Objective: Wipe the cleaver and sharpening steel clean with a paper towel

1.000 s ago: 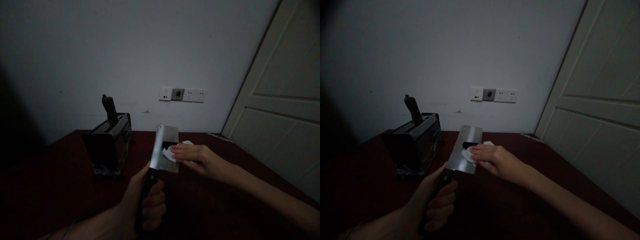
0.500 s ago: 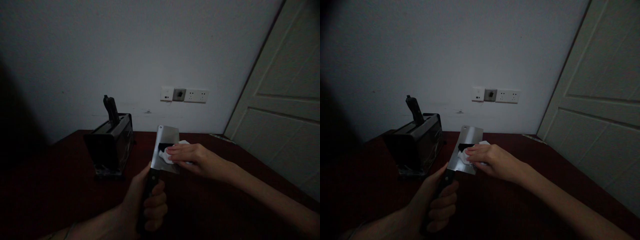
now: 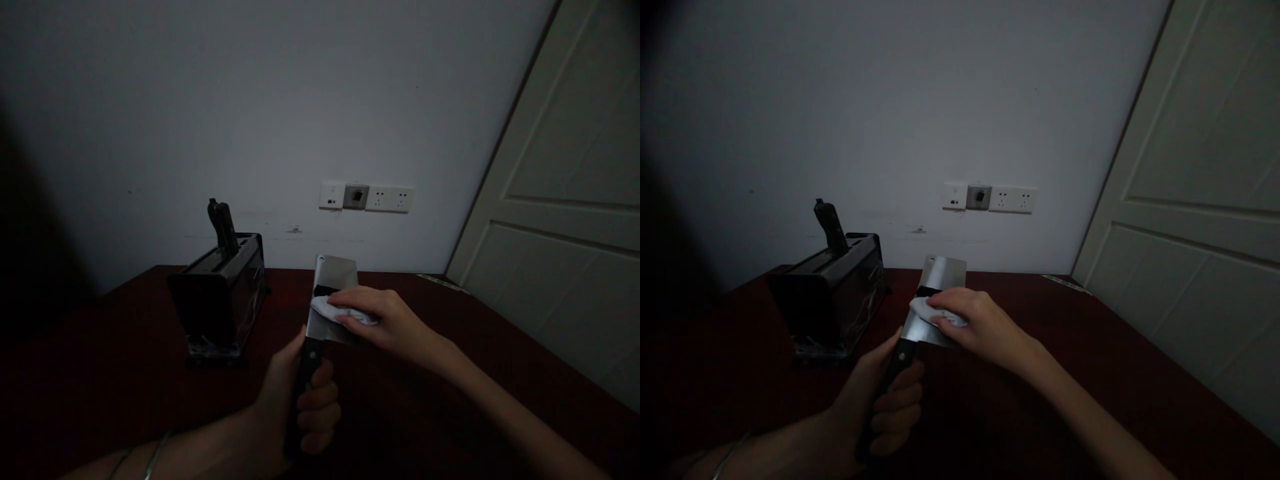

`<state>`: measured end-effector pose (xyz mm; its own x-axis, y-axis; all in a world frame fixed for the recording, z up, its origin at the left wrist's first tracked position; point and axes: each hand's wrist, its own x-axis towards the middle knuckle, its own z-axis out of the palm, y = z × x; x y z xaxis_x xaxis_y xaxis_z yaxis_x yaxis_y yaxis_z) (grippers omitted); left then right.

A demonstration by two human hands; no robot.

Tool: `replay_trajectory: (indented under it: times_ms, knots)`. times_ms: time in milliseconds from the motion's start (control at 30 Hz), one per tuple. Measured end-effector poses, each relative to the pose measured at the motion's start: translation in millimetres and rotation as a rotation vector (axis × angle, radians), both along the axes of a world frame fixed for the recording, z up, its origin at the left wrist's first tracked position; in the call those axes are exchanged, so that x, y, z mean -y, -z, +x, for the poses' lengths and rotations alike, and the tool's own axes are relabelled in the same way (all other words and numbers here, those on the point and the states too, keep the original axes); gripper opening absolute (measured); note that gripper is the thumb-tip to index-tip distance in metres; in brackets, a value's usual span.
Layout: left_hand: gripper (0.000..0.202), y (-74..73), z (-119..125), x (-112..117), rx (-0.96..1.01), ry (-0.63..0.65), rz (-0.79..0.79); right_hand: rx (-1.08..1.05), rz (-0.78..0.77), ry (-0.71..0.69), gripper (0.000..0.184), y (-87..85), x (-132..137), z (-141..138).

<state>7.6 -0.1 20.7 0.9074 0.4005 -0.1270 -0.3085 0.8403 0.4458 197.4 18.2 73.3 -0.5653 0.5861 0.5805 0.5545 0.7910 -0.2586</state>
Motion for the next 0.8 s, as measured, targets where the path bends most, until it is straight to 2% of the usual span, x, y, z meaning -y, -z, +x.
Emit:
replay_trajectory:
  times_ms: [133, 267, 367, 567, 800]
  knots:
    - [0.072, -11.5, 5.0, -1.5, 0.032, -0.02, 0.039, -0.043, 0.032, 0.037, 0.049, -10.9, -0.1, -10.6]
    - [0.073, -18.3, 4.6, 2.2, 0.1, -0.007, 0.094, -0.024, 0.049, 0.104, 0.033, -15.9, 2.1, -16.8]
    - [0.072, -19.9, 2.1, 6.8, 0.119, 0.015, 0.116, -0.017, 0.071, 0.115, 0.029, -17.8, 7.0, -16.8]
    - [0.064, -16.7, -1.0, 13.1, 0.112, 0.026, 0.096, 0.077, 0.041, -0.039, 0.024, -25.1, 14.1, -12.7]
    - [0.064, -16.4, -5.6, 12.3, 0.065, 0.024, 0.031, 0.057, 0.097, -0.159, 0.02, -17.0, 12.4, -24.6]
